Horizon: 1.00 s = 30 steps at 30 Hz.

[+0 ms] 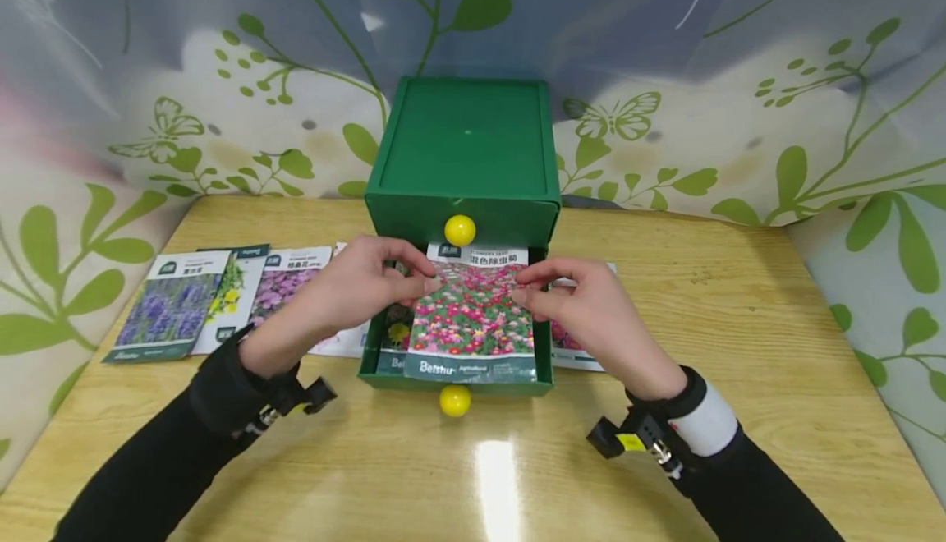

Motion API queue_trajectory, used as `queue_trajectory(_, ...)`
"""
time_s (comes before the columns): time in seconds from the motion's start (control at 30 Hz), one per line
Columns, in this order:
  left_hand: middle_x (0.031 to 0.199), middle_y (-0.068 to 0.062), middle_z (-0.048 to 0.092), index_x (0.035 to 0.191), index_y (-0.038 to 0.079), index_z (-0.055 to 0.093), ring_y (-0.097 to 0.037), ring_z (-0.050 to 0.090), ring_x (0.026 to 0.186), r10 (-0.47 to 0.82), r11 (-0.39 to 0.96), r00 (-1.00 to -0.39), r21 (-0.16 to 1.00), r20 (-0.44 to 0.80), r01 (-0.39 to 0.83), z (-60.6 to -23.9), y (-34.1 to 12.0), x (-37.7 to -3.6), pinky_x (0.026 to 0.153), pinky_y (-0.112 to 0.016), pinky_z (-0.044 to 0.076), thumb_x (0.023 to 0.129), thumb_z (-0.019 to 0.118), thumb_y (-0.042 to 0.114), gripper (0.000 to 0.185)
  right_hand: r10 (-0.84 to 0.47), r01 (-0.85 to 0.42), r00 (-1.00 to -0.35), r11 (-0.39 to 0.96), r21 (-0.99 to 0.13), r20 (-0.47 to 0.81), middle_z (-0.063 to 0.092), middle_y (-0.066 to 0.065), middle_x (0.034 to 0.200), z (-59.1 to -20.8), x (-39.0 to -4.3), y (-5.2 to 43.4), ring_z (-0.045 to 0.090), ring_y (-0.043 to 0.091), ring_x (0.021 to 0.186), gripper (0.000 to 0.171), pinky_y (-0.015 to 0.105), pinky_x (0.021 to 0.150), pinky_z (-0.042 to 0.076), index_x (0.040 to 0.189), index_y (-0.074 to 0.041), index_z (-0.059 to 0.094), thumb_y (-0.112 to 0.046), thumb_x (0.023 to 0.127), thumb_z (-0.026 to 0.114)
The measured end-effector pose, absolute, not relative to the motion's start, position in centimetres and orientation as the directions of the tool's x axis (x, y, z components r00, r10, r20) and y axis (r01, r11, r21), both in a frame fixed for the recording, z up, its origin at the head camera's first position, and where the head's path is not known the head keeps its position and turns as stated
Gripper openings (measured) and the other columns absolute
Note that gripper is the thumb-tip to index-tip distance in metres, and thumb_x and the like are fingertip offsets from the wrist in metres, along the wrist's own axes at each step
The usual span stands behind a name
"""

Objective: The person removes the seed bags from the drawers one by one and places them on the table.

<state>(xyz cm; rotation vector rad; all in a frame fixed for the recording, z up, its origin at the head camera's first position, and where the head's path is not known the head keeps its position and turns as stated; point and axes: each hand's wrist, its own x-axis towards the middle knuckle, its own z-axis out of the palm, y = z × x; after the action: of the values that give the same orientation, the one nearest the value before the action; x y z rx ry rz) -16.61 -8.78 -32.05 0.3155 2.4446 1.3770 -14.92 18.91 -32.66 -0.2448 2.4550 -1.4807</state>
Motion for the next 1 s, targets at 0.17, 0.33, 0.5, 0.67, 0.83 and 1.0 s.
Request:
queue_trajectory(0.17,0.086,-0.001,0.07,0.099,0.015,0.073,-0.029,0.067,0.078,0.398,0.504,-0.904,0.861,-0.155,0.074,-31.9,-8.5,-15.4,0.062,-0.034,0.046,0.094,0.072,0.025,0.012,-0.276,0.024,-0.948,0.441,-0.897,-0.161,0.064,0.01,0.124,-32.7,-13.8,19.8,0.064,0.021,0.091,0.037,0.032,0.076,0.054,0.12,-0.005,0.069,-0.029,0.093,0.073)
queue_trajectory(0.33,0.077,-0.001,0.069,0.097,0.013,0.073,-0.03,0.068,0.071,0.457,0.489,-0.88,0.863,-0.131,0.125,-31.5,-7.8,-14.3,0.062,-0.034,0.051,0.092,0.074,0.022,0.01,-0.259,0.071,-0.946,0.424,-0.903,-0.196,0.054,0.012,0.138,-32.9,-12.5,20.8,0.065,0.016,0.095,0.041,0.031,0.08,0.055,0.123,-0.003,0.068,-0.03,0.092,0.074)
queue_trajectory(0.5,0.075,0.003,0.069,0.095,0.011,0.071,-0.023,0.07,0.069,0.526,0.467,-0.847,0.858,-0.075,0.214,-31.2,-6.4,-13.6,0.056,-0.03,0.048,0.092,0.074,0.022,0.012,-0.223,0.073,-0.959,0.401,-0.913,-0.174,0.057,0.01,0.135,-33.0,-11.3,22.0,0.068,0.016,0.091,0.04,0.031,0.079,0.056,0.123,-0.002,0.066,-0.028,0.094,0.073)
queue_trajectory(0.67,0.078,0.007,0.07,0.098,0.014,0.072,-0.018,0.071,0.073,0.568,0.45,-0.819,0.863,-0.079,0.229,-30.9,-5.1,-13.5,0.06,-0.03,0.05,0.094,0.073,0.028,0.014,-0.189,0.027,-0.975,0.428,-0.903,-0.119,0.066,-0.001,0.124,-33.0,-10.7,23.4,0.069,0.018,0.086,0.035,0.032,0.075,0.057,0.122,-0.003,0.067,-0.027,0.096,0.07)
queue_trajectory(0.83,0.088,0.007,0.07,0.106,0.015,0.07,-0.016,0.071,0.079,0.606,0.421,-0.792,0.876,-0.078,0.236,-30.5,-3.8,-13.6,0.065,-0.03,0.052,0.097,0.068,0.031,0.018,-0.143,-0.016,-0.988,0.462,-0.887,-0.056,0.071,-0.011,0.108,-33.3,-10.7,25.2,0.07,0.015,0.084,0.03,0.028,0.072,0.057,0.121,-0.004,0.066,-0.022,0.097,0.068)
queue_trajectory(1.0,0.082,0.006,0.068,0.116,0.018,0.065,-0.015,0.064,0.072,0.648,0.395,-0.752,0.898,-0.123,0.194,-30.1,-2.8,-13.7,0.065,-0.028,0.048,0.099,0.064,0.037,0.025,-0.087,-0.027,-0.996,0.493,-0.869,-0.018,0.067,-0.018,0.109,-33.9,-10.8,27.2,0.07,0.009,0.084,0.03,0.024,0.07,0.056,0.125,-0.007,0.065,-0.02,0.099,0.066)
